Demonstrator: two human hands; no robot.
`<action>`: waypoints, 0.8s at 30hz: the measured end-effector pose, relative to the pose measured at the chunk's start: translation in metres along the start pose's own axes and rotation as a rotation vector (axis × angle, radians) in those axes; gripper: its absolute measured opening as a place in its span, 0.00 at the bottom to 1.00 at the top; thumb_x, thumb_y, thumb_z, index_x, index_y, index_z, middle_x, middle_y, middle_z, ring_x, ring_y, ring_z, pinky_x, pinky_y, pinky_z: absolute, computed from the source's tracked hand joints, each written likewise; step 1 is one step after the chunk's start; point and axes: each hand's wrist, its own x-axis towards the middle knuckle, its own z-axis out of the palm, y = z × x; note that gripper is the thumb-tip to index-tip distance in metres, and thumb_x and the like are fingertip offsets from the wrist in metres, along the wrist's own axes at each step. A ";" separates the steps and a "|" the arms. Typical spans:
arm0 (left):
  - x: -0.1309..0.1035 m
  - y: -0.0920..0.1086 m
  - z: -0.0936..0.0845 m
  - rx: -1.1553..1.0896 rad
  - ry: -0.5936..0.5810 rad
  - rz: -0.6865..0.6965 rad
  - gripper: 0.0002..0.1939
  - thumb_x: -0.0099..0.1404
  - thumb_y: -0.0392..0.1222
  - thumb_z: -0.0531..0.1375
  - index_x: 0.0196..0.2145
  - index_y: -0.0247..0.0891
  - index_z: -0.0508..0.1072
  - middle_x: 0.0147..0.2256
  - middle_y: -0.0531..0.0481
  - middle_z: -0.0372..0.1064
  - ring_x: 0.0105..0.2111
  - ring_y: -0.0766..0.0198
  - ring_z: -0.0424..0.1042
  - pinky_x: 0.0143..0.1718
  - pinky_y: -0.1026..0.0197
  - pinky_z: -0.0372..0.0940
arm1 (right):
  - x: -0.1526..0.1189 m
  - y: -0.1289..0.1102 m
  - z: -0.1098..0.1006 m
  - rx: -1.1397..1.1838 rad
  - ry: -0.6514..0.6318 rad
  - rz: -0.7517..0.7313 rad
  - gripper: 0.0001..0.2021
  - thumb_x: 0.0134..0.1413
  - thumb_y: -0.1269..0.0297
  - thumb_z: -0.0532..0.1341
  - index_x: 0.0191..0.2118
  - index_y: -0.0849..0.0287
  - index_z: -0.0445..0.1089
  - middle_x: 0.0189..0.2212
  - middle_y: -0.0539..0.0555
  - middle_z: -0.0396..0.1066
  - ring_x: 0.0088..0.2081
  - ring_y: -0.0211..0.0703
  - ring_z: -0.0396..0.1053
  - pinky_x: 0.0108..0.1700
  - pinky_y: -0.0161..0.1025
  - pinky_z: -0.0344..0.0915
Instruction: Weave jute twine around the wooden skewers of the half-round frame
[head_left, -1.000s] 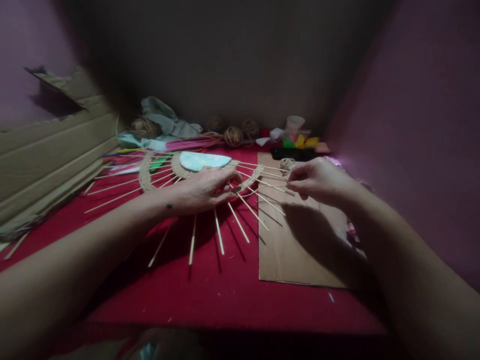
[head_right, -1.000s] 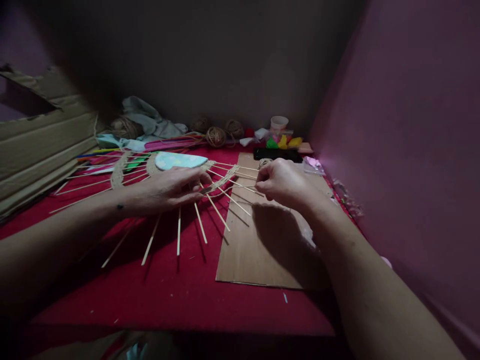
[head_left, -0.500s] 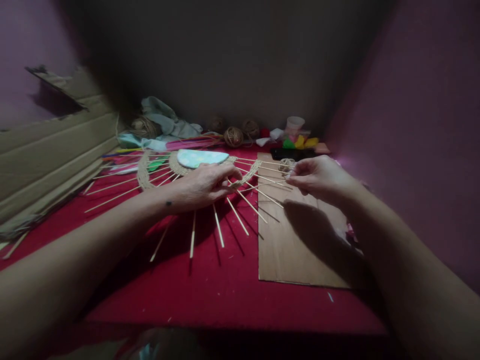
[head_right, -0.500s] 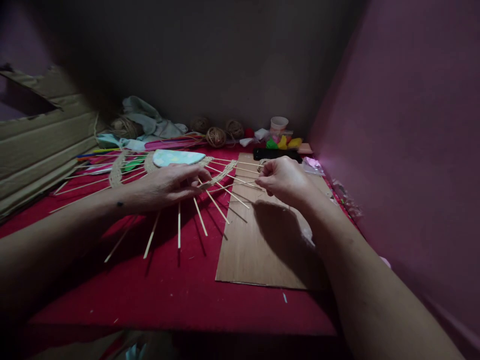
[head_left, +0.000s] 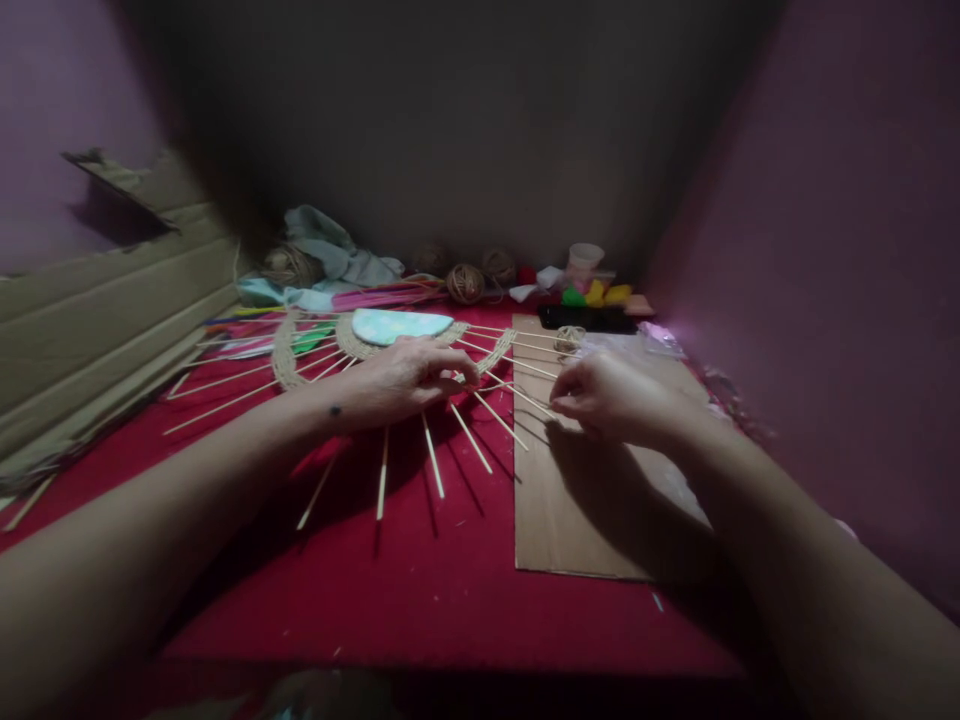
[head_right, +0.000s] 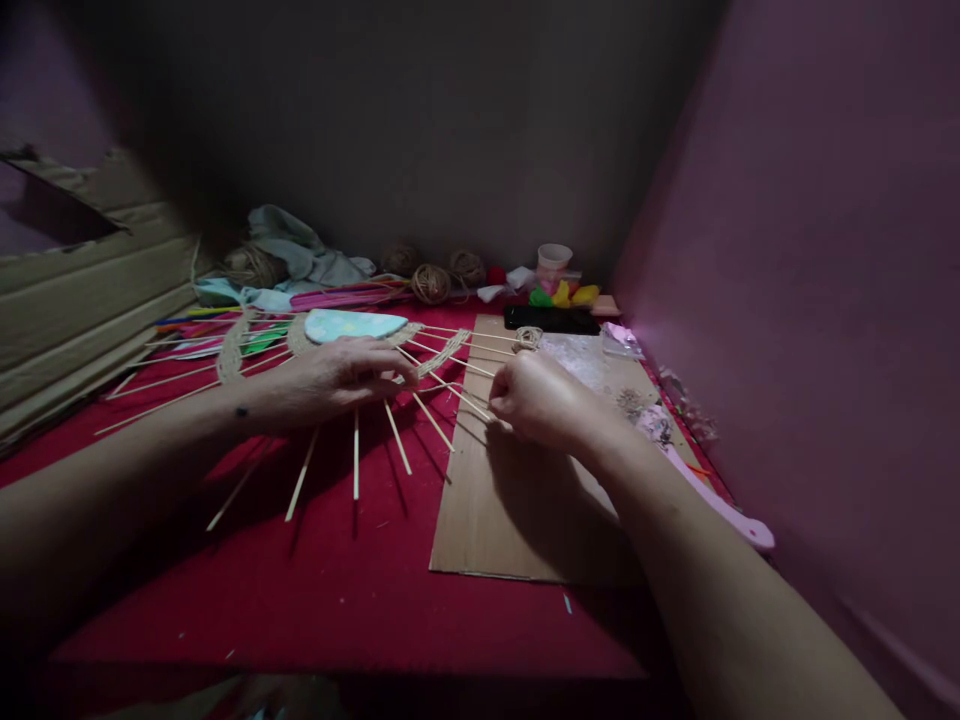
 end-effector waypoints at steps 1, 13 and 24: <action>0.000 0.000 0.000 -0.005 0.006 0.000 0.11 0.67 0.40 0.53 0.44 0.42 0.73 0.41 0.48 0.72 0.40 0.64 0.68 0.42 0.62 0.59 | 0.001 0.000 0.001 -0.042 0.008 0.012 0.10 0.46 0.73 0.57 0.21 0.59 0.72 0.13 0.48 0.65 0.18 0.33 0.61 0.22 0.33 0.52; -0.004 0.009 -0.014 -0.062 0.018 -0.055 0.10 0.67 0.44 0.53 0.40 0.40 0.71 0.35 0.50 0.70 0.33 0.67 0.67 0.35 0.64 0.60 | 0.013 0.034 -0.009 0.151 -0.023 0.095 0.13 0.53 0.63 0.60 0.20 0.61 0.68 0.15 0.49 0.66 0.17 0.32 0.60 0.21 0.34 0.55; -0.003 0.011 -0.011 -0.028 -0.043 -0.092 0.08 0.66 0.45 0.53 0.38 0.39 0.67 0.34 0.49 0.69 0.32 0.64 0.66 0.33 0.62 0.58 | 0.018 0.039 -0.004 0.319 0.335 0.105 0.14 0.50 0.56 0.64 0.25 0.63 0.73 0.16 0.49 0.65 0.18 0.32 0.56 0.22 0.35 0.52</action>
